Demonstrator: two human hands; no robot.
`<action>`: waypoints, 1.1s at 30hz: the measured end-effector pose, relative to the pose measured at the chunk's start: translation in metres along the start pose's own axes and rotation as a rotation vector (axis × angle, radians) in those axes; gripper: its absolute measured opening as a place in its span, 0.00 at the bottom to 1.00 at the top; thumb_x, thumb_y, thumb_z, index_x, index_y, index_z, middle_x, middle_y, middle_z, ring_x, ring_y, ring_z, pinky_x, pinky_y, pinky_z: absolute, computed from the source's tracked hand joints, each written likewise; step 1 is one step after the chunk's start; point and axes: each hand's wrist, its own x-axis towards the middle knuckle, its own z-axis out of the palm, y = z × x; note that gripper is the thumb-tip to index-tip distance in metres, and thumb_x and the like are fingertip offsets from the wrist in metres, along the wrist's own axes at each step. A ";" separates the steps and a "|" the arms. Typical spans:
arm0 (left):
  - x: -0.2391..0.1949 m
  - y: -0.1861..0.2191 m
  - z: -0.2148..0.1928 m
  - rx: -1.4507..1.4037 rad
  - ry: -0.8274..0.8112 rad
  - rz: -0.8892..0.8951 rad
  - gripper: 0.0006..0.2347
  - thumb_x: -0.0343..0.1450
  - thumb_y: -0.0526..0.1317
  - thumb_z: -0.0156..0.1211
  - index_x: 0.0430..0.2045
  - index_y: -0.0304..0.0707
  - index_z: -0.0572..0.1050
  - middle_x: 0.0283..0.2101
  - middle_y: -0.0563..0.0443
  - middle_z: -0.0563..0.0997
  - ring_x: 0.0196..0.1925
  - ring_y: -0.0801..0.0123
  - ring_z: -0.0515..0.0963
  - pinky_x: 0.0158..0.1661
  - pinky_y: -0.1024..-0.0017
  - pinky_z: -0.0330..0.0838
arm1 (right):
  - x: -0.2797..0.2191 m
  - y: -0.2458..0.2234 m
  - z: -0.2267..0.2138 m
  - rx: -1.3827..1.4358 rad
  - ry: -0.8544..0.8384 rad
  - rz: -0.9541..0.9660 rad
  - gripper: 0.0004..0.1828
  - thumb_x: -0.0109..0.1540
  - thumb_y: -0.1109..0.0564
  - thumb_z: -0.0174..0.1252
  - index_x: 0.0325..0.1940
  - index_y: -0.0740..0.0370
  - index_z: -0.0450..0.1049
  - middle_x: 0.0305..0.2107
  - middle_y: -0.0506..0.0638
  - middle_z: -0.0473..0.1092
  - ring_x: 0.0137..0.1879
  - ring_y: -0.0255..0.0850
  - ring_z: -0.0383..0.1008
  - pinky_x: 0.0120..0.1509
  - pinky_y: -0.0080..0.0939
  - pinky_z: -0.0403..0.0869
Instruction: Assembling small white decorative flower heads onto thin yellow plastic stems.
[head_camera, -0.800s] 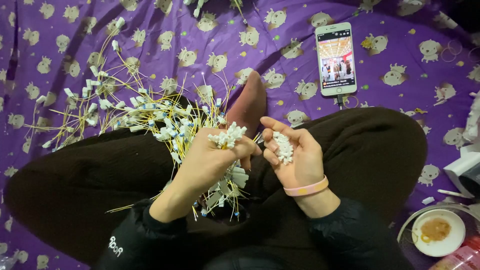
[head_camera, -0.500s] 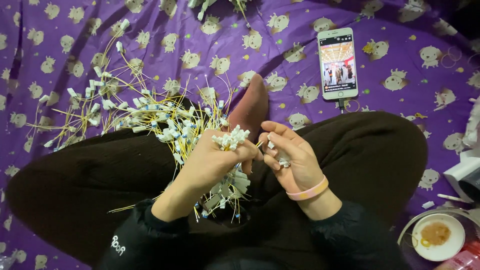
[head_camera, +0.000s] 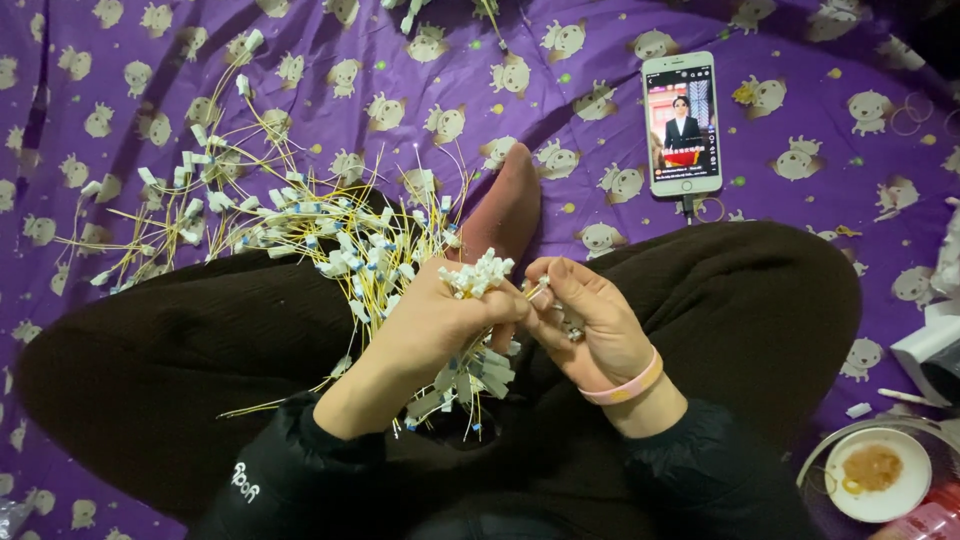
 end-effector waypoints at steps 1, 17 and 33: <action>0.002 -0.002 0.001 0.000 0.000 -0.002 0.05 0.60 0.32 0.59 0.14 0.26 0.77 0.08 0.46 0.72 0.11 0.77 0.55 0.15 0.80 0.48 | -0.001 0.000 -0.001 0.001 0.001 0.001 0.12 0.61 0.57 0.53 0.38 0.73 0.70 0.15 0.51 0.60 0.18 0.29 0.59 0.16 0.17 0.54; 0.003 0.000 0.007 0.009 0.031 0.019 0.07 0.61 0.32 0.56 0.11 0.30 0.76 0.09 0.49 0.70 0.13 0.77 0.55 0.18 0.80 0.50 | -0.002 0.001 0.001 -0.036 0.046 -0.079 0.11 0.62 0.57 0.52 0.36 0.71 0.70 0.12 0.51 0.59 0.20 0.37 0.66 0.16 0.18 0.51; -0.002 -0.001 0.009 0.068 0.054 0.046 0.09 0.64 0.33 0.57 0.11 0.31 0.74 0.10 0.52 0.68 0.13 0.77 0.57 0.17 0.80 0.50 | -0.006 0.009 0.010 -0.164 0.101 -0.234 0.11 0.61 0.58 0.55 0.34 0.73 0.70 0.09 0.49 0.59 0.14 0.27 0.53 0.17 0.20 0.49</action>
